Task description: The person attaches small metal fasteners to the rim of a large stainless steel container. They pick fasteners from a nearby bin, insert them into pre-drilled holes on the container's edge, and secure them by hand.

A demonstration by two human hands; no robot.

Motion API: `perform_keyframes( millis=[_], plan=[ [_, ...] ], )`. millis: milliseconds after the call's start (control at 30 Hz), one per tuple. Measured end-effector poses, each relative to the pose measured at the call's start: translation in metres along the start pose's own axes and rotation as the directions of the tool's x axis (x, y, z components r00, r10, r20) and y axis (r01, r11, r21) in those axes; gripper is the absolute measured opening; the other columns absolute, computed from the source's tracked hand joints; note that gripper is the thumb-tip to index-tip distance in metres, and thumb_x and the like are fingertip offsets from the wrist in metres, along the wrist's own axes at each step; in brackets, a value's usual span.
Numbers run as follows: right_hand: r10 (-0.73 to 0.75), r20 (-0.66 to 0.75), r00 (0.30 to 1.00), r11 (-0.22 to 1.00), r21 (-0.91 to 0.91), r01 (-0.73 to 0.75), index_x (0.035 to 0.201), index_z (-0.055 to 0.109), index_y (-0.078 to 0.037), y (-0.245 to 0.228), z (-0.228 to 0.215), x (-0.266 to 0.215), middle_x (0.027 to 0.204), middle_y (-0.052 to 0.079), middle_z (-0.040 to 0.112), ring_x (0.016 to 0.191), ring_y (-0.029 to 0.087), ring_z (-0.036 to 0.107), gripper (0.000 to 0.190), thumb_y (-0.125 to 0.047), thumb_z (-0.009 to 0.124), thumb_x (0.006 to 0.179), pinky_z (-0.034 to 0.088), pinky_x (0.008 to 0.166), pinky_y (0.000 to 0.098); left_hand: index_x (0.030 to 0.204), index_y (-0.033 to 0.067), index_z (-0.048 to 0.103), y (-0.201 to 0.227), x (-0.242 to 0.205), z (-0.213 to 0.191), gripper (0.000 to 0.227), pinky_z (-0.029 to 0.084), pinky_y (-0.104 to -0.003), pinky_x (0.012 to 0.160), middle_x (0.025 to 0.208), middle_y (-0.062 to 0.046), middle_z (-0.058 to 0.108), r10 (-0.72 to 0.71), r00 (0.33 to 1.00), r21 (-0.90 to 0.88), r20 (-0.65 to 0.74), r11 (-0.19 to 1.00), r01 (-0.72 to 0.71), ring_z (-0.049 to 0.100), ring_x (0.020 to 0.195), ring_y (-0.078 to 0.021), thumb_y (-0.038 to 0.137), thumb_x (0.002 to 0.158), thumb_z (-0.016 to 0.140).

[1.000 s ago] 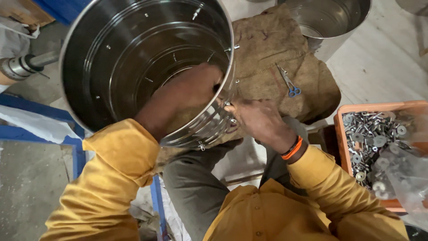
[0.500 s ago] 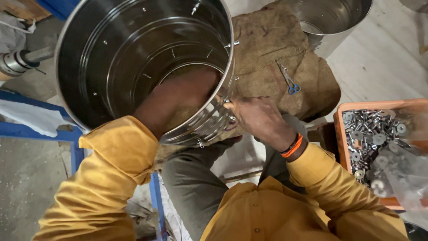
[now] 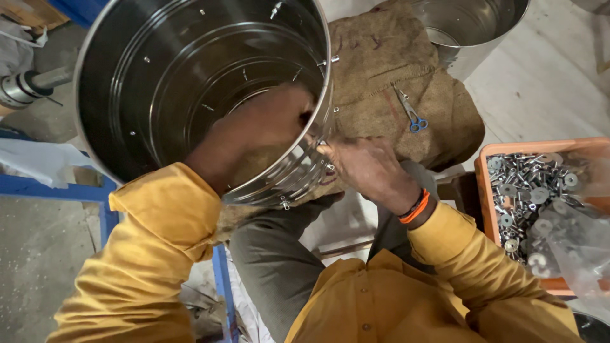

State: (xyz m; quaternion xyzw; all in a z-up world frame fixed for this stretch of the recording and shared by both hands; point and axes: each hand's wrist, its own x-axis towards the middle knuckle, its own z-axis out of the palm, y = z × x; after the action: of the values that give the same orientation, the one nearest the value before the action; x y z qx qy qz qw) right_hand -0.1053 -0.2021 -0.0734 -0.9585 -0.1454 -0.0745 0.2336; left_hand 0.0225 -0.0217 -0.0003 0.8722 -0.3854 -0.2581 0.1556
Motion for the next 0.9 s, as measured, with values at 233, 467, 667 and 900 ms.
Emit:
perform_keyframes(
  millis=[233,467,667,900],
  plan=[
    [0.015,0.026,1.000,0.999,0.030,-0.016,0.104,0.069,-0.010,-0.002,-0.003,0.000,0.070,0.019,0.068,0.065,0.038,0.069,0.027,-0.032,0.053,0.105,0.053,0.060,0.0500,0.110,-0.0045,0.070,-0.020,-0.011,0.012,0.030,0.052,-0.045,0.083,0.103,-0.027,0.069,0.386,0.878,-0.064,-0.284,0.906,-0.419,0.068,0.094,-0.0378,0.011,0.084,0.073],
    [-0.008,-0.010,1.000,1.000,0.015,0.008,0.102,0.068,-0.006,0.014,0.008,0.002,0.072,0.011,0.067,0.049,0.025,0.064,0.033,-0.038,0.057,0.103,0.050,0.047,0.0404,0.100,0.0000,0.074,-0.032,0.019,0.018,0.028,0.055,-0.041,0.071,0.091,-0.023,0.073,0.283,0.959,-0.024,-0.027,0.959,-0.283,0.071,0.080,-0.0330,0.008,0.073,0.076],
    [0.058,0.436,0.898,0.391,0.818,-0.423,0.102,0.069,-0.001,0.020,0.011,0.013,0.068,0.013,0.061,0.055,0.023,0.061,0.042,-0.039,0.054,0.113,0.051,0.052,0.0342,0.096,0.0017,0.076,-0.034,0.014,0.017,0.024,0.053,-0.044,0.072,0.088,-0.024,0.072,0.209,0.977,0.018,0.042,0.978,-0.210,0.071,0.080,-0.0378,0.016,0.077,0.078],
    [-0.233,-0.146,0.961,0.972,-0.055,0.228,0.103,0.059,-0.002,0.013,-0.010,-0.019,0.085,0.018,0.069,0.072,0.033,0.066,0.028,-0.030,0.061,0.103,0.051,0.063,0.0409,0.107,0.0009,0.069,-0.054,0.020,0.030,0.034,0.051,-0.046,0.079,0.099,-0.024,0.066,0.410,0.900,-0.013,-0.150,0.909,-0.416,0.064,0.093,-0.0407,0.018,0.079,0.079]
  ],
)
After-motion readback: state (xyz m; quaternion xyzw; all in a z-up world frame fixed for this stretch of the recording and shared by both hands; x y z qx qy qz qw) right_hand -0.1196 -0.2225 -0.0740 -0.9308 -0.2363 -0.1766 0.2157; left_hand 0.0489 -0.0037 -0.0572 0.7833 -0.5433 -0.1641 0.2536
